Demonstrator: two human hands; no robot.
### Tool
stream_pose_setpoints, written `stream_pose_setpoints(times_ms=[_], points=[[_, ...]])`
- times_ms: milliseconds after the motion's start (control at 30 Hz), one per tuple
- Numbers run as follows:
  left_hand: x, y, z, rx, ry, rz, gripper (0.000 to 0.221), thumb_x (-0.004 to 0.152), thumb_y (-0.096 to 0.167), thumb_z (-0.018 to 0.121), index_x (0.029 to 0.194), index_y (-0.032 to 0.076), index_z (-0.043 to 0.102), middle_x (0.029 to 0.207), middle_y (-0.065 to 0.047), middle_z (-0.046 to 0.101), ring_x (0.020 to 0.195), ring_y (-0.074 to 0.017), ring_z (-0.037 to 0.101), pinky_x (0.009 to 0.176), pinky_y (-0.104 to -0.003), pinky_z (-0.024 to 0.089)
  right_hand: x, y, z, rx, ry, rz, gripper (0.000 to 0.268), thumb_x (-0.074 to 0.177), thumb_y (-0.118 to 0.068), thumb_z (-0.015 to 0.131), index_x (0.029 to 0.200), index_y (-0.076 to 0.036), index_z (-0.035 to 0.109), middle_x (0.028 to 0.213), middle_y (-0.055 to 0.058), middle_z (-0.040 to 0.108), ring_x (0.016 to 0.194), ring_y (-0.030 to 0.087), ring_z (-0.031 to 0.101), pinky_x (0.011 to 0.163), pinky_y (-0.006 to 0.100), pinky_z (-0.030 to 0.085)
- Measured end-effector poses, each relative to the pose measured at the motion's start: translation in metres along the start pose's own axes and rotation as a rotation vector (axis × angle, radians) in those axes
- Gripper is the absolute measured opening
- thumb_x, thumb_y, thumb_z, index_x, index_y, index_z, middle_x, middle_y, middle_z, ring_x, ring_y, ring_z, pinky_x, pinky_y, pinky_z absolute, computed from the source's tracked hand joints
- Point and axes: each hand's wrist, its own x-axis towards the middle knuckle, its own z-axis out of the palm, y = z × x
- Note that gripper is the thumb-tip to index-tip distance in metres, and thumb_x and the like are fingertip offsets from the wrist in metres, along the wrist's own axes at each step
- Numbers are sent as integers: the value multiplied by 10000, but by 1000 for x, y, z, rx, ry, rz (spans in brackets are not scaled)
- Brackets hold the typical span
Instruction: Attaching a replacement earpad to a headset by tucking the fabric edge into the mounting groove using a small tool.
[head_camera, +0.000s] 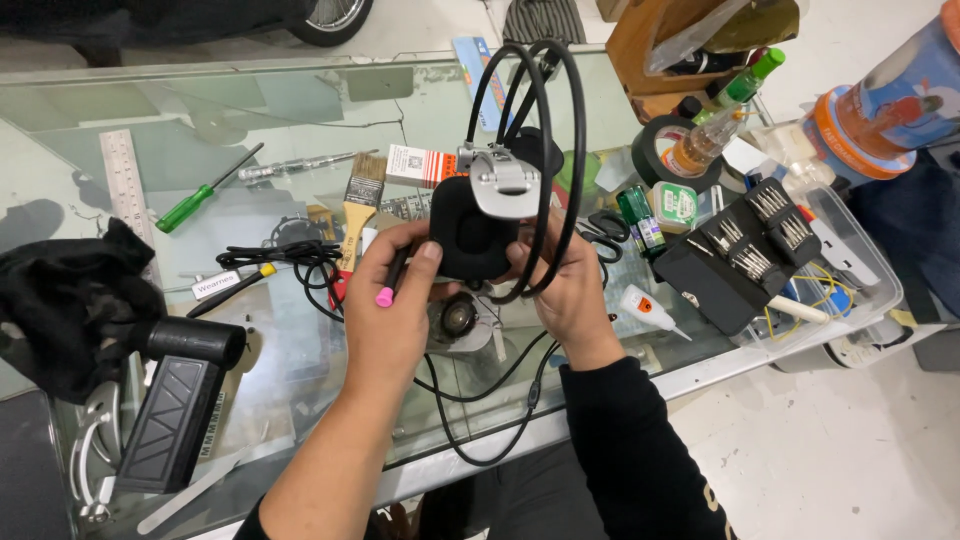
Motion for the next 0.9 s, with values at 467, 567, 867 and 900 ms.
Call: stream_pose_setpoints(times_ms=[467,567,867,900], points=[[-3,1,-6,392,-25,188,258,997,191,634,1197,54,726,1023,-175,752,933,-297,737,758,-416,640,10,4,1,-39,84,80,246,870,-16,788,1070,-14,645,802,91,671,641,198,704,459,323,616],[-18,14,-19,695,-34,351,262,1034,261,570,1188,152,752,1036,-114,772,1026,-357,726,851,-489,582,9,11,-6,-79,119,156,237,890,-43,772,1075,-12,627,827,81,635,619,199,698,430,342,624],[-44,-32,-56,1447,-266,665,427,802,208,782,1215,217,671,1225,-115,662,1177,-364,642,850,-509,557,1,7,-6,-161,94,278,319,906,-95,786,1123,60,610,879,95,548,609,232,695,450,395,668],[-42,-37,-58,1453,-259,726,343,807,126,762,1131,206,682,1188,-104,663,1115,-363,676,802,-484,578,1,6,-6,-156,84,288,342,906,-99,791,1135,75,605,886,96,533,615,230,691,453,401,668]])
